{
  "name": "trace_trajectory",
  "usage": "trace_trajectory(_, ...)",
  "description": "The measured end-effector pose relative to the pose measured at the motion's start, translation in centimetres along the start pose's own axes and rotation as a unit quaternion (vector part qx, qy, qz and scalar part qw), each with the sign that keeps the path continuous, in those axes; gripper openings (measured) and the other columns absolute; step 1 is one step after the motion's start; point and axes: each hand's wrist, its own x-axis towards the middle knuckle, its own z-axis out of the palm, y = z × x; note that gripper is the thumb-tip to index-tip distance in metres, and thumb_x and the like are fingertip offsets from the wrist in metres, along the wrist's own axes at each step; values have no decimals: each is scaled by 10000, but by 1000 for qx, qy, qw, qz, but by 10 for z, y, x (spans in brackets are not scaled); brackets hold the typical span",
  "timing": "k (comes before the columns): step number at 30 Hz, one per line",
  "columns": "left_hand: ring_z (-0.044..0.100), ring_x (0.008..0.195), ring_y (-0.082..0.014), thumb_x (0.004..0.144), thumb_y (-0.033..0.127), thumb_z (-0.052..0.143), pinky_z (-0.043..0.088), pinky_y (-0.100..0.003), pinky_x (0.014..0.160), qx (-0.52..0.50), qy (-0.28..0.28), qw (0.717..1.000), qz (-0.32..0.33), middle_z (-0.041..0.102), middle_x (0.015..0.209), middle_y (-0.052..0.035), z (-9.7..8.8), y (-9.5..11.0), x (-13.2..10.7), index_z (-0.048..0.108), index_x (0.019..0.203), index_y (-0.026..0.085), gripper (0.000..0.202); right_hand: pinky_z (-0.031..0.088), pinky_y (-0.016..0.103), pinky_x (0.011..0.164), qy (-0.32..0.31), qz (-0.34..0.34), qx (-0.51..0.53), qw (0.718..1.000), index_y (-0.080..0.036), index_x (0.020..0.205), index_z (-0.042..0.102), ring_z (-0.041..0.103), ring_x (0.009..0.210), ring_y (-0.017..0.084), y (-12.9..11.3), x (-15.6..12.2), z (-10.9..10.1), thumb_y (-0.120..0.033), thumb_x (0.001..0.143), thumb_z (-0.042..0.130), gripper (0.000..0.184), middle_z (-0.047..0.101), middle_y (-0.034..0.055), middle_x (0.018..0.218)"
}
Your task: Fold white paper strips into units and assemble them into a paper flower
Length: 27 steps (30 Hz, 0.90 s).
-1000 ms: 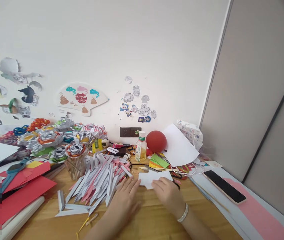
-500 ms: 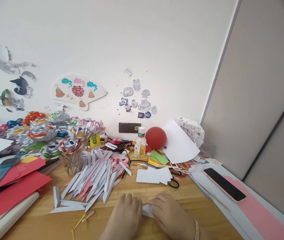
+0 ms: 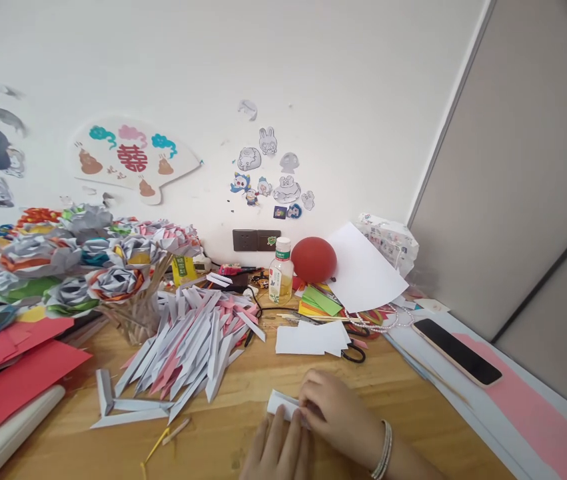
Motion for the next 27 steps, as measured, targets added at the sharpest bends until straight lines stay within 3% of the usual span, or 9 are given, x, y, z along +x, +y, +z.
trace_trajectory(5,544,1002,-219,854,325,424,369,-314,818,-15,-11,1000,-21,617,1129,-27,-6,-9,-1,540,1154,226,337,366,241,685,20,55,-12,998,-165,745,577,506,799,147,-4,-5,5,-106,784,503,102,548,20,837)
trace_trajectory(10,509,1049,-244,802,587,375,327,-315,836,-46,-22,998,-28,586,1185,-36,-4,-11,-2,510,1205,214,566,357,251,660,34,68,-78,994,-159,717,554,499,761,152,-6,-2,8,-103,800,500,114,556,18,803)
trace_trajectory(18,514,1037,-273,810,582,352,305,-350,844,-49,-27,998,-26,587,1188,-45,-4,-13,0,505,1216,194,582,350,286,620,58,54,-169,982,-156,738,547,508,732,183,-3,2,23,-97,809,497,106,575,35,779)
trace_trajectory(27,485,1080,-296,775,573,406,296,-366,876,-88,-56,994,-41,534,1250,-76,-10,-13,1,424,1284,190,637,371,299,635,52,52,-177,981,-164,766,543,518,754,193,-5,2,21,-146,819,517,62,581,39,808)
